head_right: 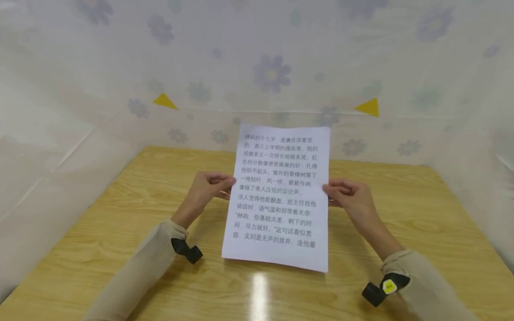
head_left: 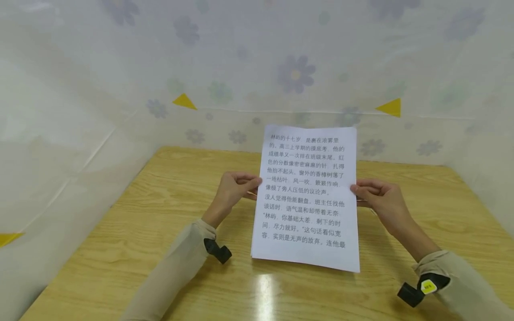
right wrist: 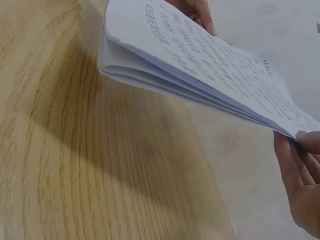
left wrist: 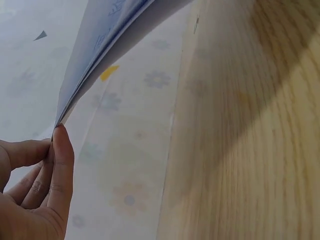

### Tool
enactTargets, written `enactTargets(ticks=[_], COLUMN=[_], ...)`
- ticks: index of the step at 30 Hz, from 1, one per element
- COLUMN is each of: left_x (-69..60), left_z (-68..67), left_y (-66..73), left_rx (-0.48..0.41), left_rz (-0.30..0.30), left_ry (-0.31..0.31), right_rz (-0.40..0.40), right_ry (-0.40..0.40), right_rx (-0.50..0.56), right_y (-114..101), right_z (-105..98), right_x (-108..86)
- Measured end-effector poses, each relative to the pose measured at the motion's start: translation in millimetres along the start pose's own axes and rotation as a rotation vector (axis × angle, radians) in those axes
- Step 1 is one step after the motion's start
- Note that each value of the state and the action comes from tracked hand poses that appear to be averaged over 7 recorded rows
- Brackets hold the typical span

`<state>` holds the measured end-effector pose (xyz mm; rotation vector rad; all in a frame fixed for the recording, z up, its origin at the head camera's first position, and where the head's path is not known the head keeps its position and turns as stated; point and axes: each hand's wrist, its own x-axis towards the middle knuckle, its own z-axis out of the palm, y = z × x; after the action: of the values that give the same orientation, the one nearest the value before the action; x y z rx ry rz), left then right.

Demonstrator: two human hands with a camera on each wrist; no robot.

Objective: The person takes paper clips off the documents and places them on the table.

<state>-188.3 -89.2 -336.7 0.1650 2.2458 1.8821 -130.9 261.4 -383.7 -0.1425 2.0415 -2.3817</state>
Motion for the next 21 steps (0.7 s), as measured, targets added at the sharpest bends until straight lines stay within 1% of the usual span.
enactTargets(ticks=[4, 8, 17, 21], left_x=[-2.4, -4.3, -9.0, -11.7], left_z=[0.9, 1.9, 6.7, 8.6], left_y=[4.1, 7.3, 21.6, 30.5], left_rx=[0.01, 0.017, 0.089, 0.125], left_rz=[0.016, 0.031, 0.051, 0.048], left_ry=[0.011, 0.009, 0.026, 0.041], right_rz=[-0.026, -0.029, -0.033, -0.045], right_ry=[-0.009, -0.006, -0.02, -0.04], right_rx=[-0.029, -0.074, -0.202, -0.231], right_y=[-0.1, -1.6, -4.4, -6.6], right_z=[-0.5, -0.7, -2.7, -4.6], right_x=[0.5, 1.2, 0.3, -0.1])
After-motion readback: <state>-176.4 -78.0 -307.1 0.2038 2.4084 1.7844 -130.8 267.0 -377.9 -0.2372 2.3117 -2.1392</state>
